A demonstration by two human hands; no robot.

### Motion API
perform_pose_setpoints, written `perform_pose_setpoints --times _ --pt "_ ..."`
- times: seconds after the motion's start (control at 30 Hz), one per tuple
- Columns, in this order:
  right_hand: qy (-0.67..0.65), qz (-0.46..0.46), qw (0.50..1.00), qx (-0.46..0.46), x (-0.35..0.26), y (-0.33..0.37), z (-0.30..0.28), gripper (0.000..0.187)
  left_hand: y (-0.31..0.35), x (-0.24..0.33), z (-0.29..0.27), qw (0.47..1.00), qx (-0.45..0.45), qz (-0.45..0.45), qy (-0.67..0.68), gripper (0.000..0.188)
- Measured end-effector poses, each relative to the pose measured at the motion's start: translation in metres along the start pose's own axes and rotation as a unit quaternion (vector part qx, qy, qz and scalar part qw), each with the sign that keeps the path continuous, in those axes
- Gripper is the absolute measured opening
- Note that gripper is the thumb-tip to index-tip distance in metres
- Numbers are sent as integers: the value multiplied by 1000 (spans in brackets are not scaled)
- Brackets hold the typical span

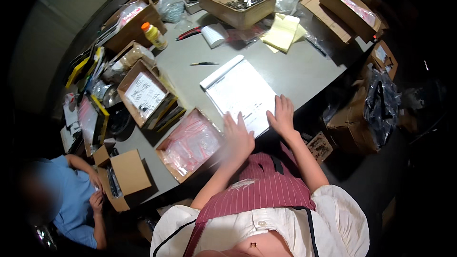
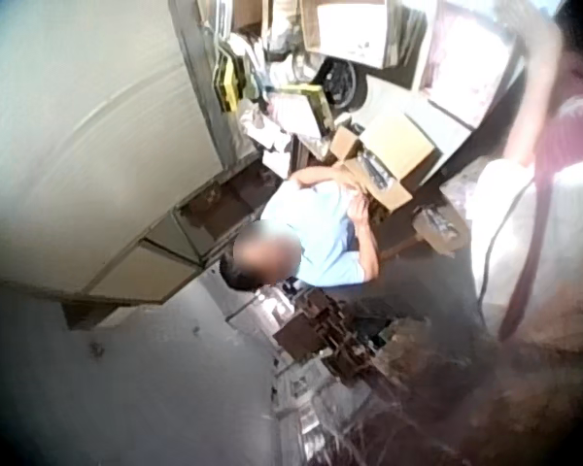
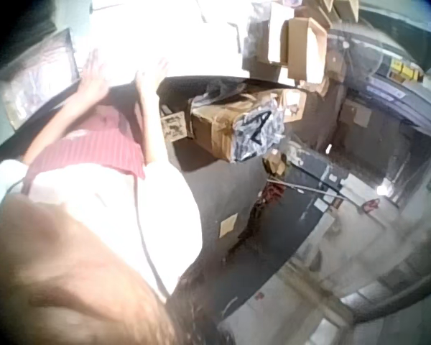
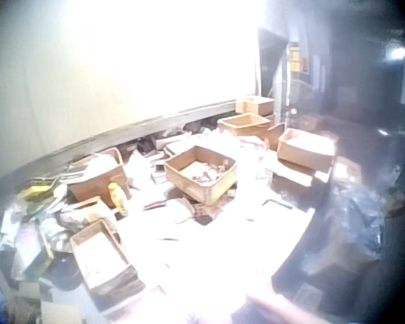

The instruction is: The person sits at a cluttered table and repeatedly peels small yellow sticky notes from a pad, placing them into a red plastic bin. They also handle a small plastic bag containing red items and write on a notepad with a pen.

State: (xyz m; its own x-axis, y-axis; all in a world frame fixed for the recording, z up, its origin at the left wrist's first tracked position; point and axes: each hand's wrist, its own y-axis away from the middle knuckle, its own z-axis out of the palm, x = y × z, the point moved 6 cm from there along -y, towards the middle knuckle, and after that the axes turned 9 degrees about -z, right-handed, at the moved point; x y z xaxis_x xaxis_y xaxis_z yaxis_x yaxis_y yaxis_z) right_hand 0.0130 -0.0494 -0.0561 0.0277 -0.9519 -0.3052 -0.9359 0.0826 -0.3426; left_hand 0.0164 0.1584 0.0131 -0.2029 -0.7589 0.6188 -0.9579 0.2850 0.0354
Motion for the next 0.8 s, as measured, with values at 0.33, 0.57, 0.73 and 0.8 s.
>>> perform_pose_setpoints --times 0.33,0.57,0.73,0.8 --pt "-68 8 994 -81 28 -82 21 83 -47 -27 29 980 17 -133 -146 91" --pt "-199 -56 971 -122 30 -225 82 66 -63 -25 44 970 3 -233 -73 100" --pt "-324 8 909 -262 45 -287 129 56 -59 -30 57 966 115 -222 -71 98" --pt "-412 62 859 -297 51 -288 142 51 -57 -26 60 962 114 -234 -80 97"
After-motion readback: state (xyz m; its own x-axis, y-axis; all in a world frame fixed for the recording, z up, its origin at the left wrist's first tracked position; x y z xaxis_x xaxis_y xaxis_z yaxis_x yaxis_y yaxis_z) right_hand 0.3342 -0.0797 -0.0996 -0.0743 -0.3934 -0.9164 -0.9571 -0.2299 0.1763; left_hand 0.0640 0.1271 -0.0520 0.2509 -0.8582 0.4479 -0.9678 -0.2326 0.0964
